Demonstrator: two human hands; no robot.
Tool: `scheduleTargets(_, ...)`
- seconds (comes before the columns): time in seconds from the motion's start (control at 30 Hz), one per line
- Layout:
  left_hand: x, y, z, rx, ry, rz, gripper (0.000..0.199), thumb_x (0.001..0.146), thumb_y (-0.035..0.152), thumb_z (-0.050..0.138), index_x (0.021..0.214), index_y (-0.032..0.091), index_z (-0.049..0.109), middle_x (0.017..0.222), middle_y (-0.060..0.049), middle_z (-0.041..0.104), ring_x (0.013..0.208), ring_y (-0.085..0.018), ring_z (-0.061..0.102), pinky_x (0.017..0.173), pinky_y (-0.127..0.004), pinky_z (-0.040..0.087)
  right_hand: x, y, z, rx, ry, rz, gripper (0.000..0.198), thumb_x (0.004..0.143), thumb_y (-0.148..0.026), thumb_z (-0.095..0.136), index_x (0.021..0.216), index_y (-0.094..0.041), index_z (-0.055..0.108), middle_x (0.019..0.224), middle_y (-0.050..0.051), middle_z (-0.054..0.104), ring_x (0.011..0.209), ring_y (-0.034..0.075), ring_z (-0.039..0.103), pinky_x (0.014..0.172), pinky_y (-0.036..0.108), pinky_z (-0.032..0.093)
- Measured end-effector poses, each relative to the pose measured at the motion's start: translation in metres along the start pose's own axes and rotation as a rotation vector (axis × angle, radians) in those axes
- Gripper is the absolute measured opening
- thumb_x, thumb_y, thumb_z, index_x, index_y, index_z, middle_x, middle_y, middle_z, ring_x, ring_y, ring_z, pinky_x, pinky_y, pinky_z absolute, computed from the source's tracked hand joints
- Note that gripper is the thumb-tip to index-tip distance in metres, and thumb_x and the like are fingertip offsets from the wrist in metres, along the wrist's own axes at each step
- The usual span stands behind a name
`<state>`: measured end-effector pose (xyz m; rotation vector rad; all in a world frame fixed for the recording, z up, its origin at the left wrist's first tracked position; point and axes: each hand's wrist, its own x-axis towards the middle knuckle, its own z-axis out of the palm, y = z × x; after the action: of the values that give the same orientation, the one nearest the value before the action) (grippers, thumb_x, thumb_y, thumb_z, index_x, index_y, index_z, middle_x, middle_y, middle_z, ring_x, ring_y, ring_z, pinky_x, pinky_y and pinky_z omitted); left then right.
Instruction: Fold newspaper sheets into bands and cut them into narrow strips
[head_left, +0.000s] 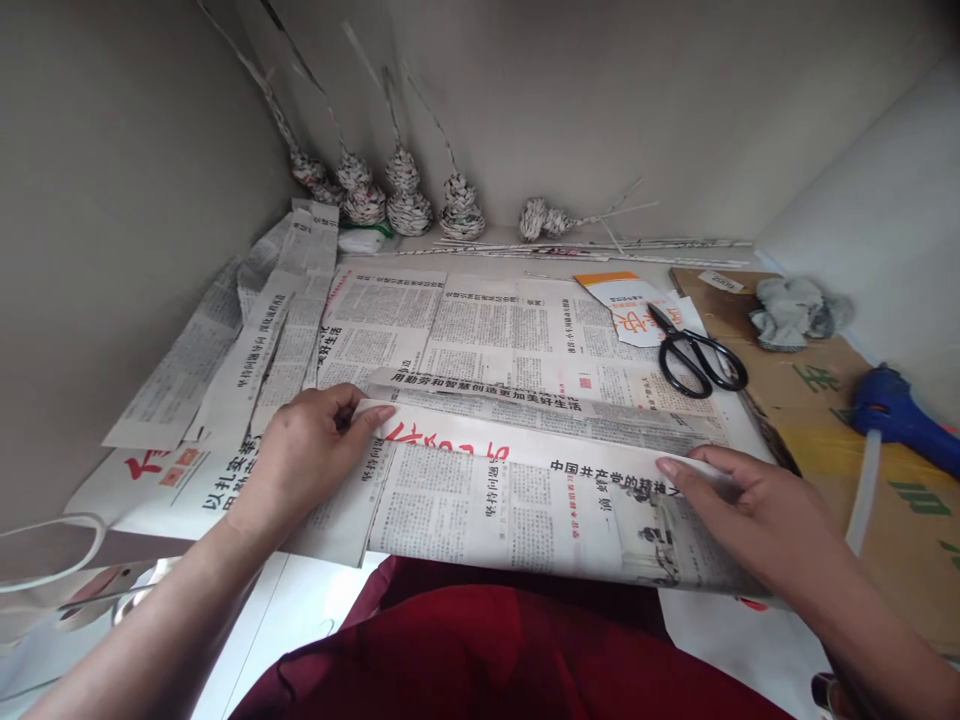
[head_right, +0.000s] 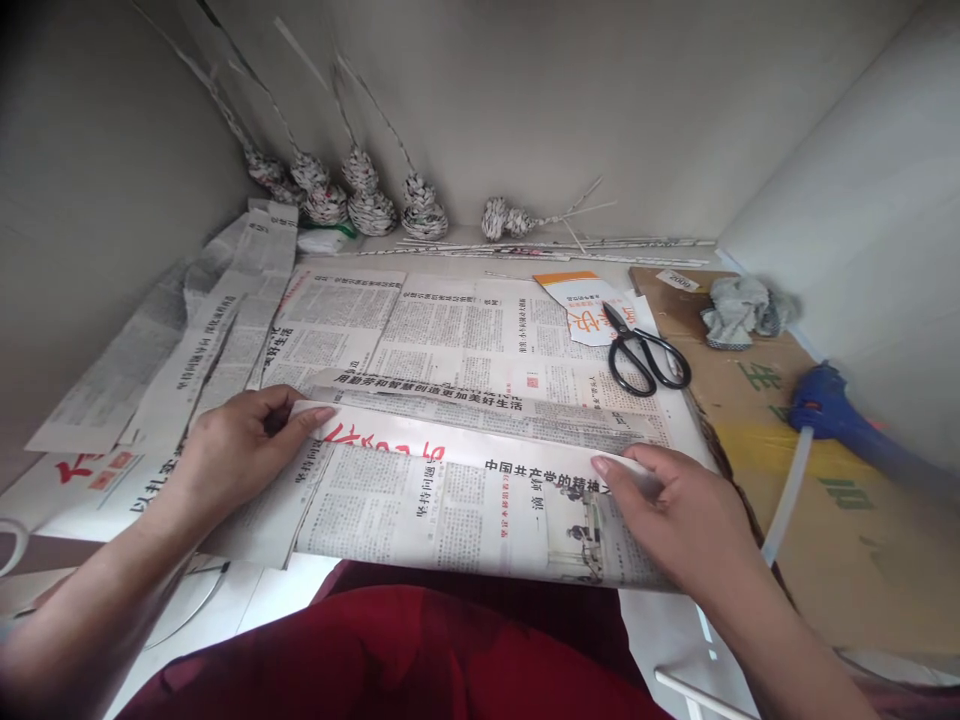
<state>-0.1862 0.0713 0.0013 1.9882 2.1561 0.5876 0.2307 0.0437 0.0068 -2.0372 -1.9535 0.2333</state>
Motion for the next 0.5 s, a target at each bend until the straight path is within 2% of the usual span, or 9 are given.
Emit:
scheduleTargets(0.1, -0.0016, 0.0028, 0.0015, 0.044, 0.047, 0.050, 0.030, 0.090, 0.048, 0.059, 0.076, 0.022, 0.056, 0.063, 0.001, 0.054, 0.062, -0.017, 0.054, 0.059, -0.030, 0.040, 0.0022, -0.0029, 0.0003, 0.004, -0.030, 0.068, 0.042, 0.082, -0.066, 0.058, 0.071, -0.027, 0.071, 0.034, -0.005, 0.049, 0.035, 0.022, 0.056, 0.041, 0.033, 0.043)
scheduleTargets(0.23, -0.0032, 0.0037, 0.0030, 0.082, 0.062, 0.100, 0.026, 0.094, 0.044, 0.055, 0.080, 0.022, 0.055, 0.068, -0.001, 0.056, 0.068, -0.020, 0.056, 0.063, -0.033, 0.043, 0.0031, -0.0057, 0.0040, -0.039, 0.021, 0.032, 0.041, 0.085, -0.063, 0.055, 0.069, -0.027, 0.067, 0.044, -0.003, 0.058, 0.039, 0.022, 0.057, 0.045, 0.033, 0.042)
scheduleTargets(0.5, -0.0020, 0.0041, 0.0072, 0.189, 0.073, 0.143, 0.026, 0.098, 0.043, 0.046, 0.084, 0.022, 0.053, 0.074, -0.006, 0.062, 0.078, -0.026, 0.061, 0.073, -0.039, 0.049, 0.0035, -0.0021, 0.0080, -0.099, 0.020, -0.060, 0.043, 0.090, -0.063, 0.046, 0.069, -0.028, 0.062, 0.041, -0.002, 0.052, 0.042, 0.023, 0.053, 0.048, 0.032, 0.037)
